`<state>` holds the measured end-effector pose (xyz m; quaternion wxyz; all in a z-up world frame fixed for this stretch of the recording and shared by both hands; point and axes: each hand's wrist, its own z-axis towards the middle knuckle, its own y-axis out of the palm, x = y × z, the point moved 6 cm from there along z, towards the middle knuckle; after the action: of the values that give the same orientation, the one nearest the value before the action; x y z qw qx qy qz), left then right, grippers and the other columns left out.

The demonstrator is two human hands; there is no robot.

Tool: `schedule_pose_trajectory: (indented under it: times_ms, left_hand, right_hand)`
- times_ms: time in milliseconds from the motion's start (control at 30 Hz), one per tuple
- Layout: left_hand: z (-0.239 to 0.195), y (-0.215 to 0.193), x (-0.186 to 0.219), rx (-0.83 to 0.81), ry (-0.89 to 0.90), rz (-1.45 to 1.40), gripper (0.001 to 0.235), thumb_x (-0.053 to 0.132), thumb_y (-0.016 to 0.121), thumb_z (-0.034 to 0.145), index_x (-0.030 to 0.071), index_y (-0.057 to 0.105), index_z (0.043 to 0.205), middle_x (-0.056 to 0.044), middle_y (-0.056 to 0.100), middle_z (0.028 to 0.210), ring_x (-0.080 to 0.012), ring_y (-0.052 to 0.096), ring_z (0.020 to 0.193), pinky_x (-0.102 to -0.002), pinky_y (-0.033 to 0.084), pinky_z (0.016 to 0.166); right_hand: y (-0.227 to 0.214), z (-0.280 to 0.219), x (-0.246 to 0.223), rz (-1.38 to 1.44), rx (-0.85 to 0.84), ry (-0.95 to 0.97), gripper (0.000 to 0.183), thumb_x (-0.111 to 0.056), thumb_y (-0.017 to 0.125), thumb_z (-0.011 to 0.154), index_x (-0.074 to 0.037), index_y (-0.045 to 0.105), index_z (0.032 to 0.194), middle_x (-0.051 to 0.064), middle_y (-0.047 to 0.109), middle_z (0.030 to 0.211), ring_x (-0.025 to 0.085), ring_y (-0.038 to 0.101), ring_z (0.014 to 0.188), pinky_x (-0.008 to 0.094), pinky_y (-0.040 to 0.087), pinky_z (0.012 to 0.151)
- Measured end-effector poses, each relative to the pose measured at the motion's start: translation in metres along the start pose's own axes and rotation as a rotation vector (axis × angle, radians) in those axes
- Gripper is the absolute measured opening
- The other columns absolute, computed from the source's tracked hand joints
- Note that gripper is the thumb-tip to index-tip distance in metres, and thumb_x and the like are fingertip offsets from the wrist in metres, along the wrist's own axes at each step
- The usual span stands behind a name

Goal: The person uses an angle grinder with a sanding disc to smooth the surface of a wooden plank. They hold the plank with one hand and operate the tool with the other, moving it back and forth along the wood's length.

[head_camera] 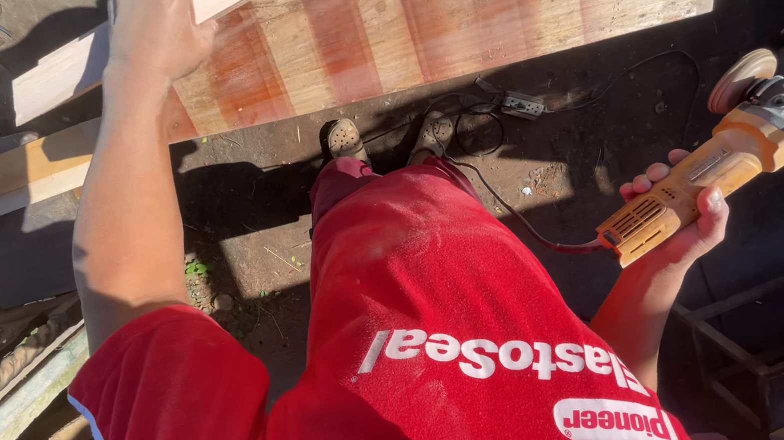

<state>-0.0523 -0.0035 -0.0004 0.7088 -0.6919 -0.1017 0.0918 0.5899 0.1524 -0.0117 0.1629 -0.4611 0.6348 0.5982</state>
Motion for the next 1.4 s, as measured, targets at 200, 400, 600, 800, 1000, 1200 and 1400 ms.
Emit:
schedule_pose_trajectory:
  times_ms: [200,400,600,800,1000,1200,1400]
  left_hand:
    - [-0.097,0.033,-0.044,0.036,-0.307,0.021,0.074,0.011,0.082,0.092,0.015,0.046,0.156,-0.014,0.045,0.164,-0.0437,0.044,0.149,-0.055,0.035,0.126]
    - [-0.113,0.056,-0.019,-0.059,-0.419,-0.029,0.093,0.041,0.086,0.09,0.03,0.036,0.168,-0.018,0.027,0.171,-0.0584,0.028,0.144,-0.061,0.027,0.118]
    - [-0.1,0.055,-0.033,-0.242,-0.562,-0.268,0.086,0.056,0.079,0.097,0.029,0.034,0.164,-0.014,0.027,0.169,-0.0509,0.022,0.15,-0.063,0.029,0.117]
    - [-0.067,0.06,-0.127,-0.32,-0.578,-0.414,0.104,0.063,0.089,0.073,0.011,0.05,0.155,-0.024,0.05,0.152,-0.0446,0.044,0.139,-0.053,0.04,0.112]
    - [-0.055,0.068,-0.139,-0.649,-0.645,-0.556,0.096,0.062,0.088,0.064,0.004,0.065,0.138,-0.025,0.068,0.129,-0.0381,0.063,0.125,-0.048,0.047,0.107]
    - [-0.104,-0.012,-0.118,-0.059,-0.403,-0.31,0.08,0.056,0.097,0.074,0.002,0.065,0.124,-0.02,0.06,0.12,-0.0376,0.055,0.118,-0.053,0.042,0.103]
    - [-0.136,-0.023,-0.102,-0.069,-0.322,-0.112,0.072,0.051,0.095,0.081,0.006,0.061,0.126,-0.013,0.05,0.118,-0.0339,0.049,0.112,-0.053,0.043,0.097]
  right_hand:
    - [-0.011,0.092,-0.028,0.165,-0.329,0.128,0.062,-0.04,0.068,0.098,0.003,0.05,0.139,0.019,0.069,0.113,0.029,0.072,0.099,0.045,0.061,0.092]
    - [0.015,0.177,-0.03,0.092,-0.59,0.165,0.066,-0.047,0.064,0.102,0.004,0.053,0.143,0.019,0.07,0.111,0.03,0.073,0.101,0.045,0.06,0.094]
    - [0.061,0.197,-0.008,0.215,-0.656,0.197,0.062,-0.042,0.064,0.099,0.0,0.048,0.142,0.017,0.071,0.125,0.027,0.075,0.112,0.042,0.062,0.099]
    - [0.116,0.194,0.041,0.336,-0.584,0.175,0.068,-0.037,0.068,0.092,-0.005,0.045,0.147,0.016,0.069,0.13,0.027,0.074,0.114,0.042,0.061,0.105]
    - [0.138,0.189,0.076,0.055,-0.216,0.108,0.061,-0.024,0.069,0.099,0.001,0.044,0.148,0.018,0.069,0.111,0.029,0.073,0.097,0.045,0.062,0.091]
    - [0.123,0.212,0.083,-0.692,0.183,-0.003,0.054,-0.006,0.073,0.082,0.001,0.049,0.129,0.017,0.067,0.101,0.028,0.071,0.087,0.042,0.064,0.081]
    - [0.108,0.265,0.104,-1.238,0.12,-0.186,0.062,0.006,0.076,0.076,0.002,0.053,0.133,0.015,0.066,0.117,0.026,0.073,0.101,0.039,0.066,0.091]
